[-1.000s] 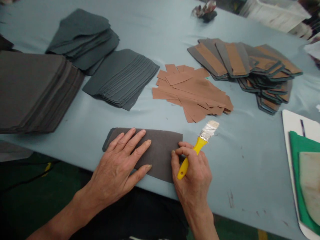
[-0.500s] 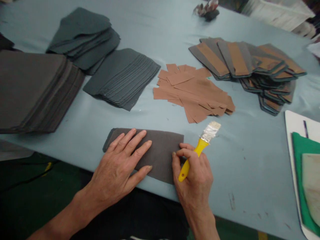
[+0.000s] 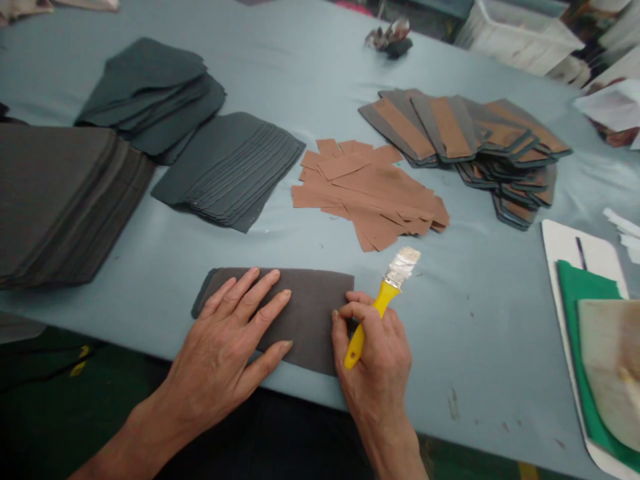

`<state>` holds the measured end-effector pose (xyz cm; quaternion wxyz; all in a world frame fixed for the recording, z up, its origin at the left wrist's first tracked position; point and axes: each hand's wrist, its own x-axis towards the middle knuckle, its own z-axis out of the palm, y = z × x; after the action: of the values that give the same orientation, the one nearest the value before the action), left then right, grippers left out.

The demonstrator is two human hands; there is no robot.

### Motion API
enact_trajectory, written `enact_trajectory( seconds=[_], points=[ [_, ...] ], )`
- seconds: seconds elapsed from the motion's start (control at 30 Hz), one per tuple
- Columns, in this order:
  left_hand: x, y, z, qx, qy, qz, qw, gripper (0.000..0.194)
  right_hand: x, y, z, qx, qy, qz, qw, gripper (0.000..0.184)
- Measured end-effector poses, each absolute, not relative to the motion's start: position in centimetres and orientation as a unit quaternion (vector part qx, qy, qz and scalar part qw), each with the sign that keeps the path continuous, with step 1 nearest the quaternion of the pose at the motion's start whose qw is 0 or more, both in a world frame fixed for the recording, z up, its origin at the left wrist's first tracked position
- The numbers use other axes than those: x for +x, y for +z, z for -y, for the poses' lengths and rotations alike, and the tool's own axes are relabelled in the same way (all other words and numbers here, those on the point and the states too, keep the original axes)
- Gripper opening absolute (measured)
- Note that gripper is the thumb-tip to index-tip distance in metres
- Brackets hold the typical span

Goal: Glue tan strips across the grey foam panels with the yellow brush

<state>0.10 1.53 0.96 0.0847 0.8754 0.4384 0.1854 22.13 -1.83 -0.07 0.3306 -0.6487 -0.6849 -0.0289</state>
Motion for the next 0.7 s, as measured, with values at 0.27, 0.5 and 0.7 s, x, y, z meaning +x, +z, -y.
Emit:
enact_trajectory(
  seconds=[0.27,0.5,0.7],
  points=[
    [0.0,1.0,-1.4,0.872,0.178,-0.444,0.105,0.054,22.2,-0.2,2.1,-0.652,-0.023,0.68,0.333,0.008],
    [-0.1,1.2,-1.1,0.865,0.16,-0.456,0.136,0.059,23.3,-0.6,2.2,-0.692,0.02,0.643,0.327,0.032],
    [0.0,1.3,-1.0,0.862,0.157,-0.457,0.153,0.058,23.3,-0.7,2.3,-0.735,0.05,0.592,0.326,0.052]
  ],
)
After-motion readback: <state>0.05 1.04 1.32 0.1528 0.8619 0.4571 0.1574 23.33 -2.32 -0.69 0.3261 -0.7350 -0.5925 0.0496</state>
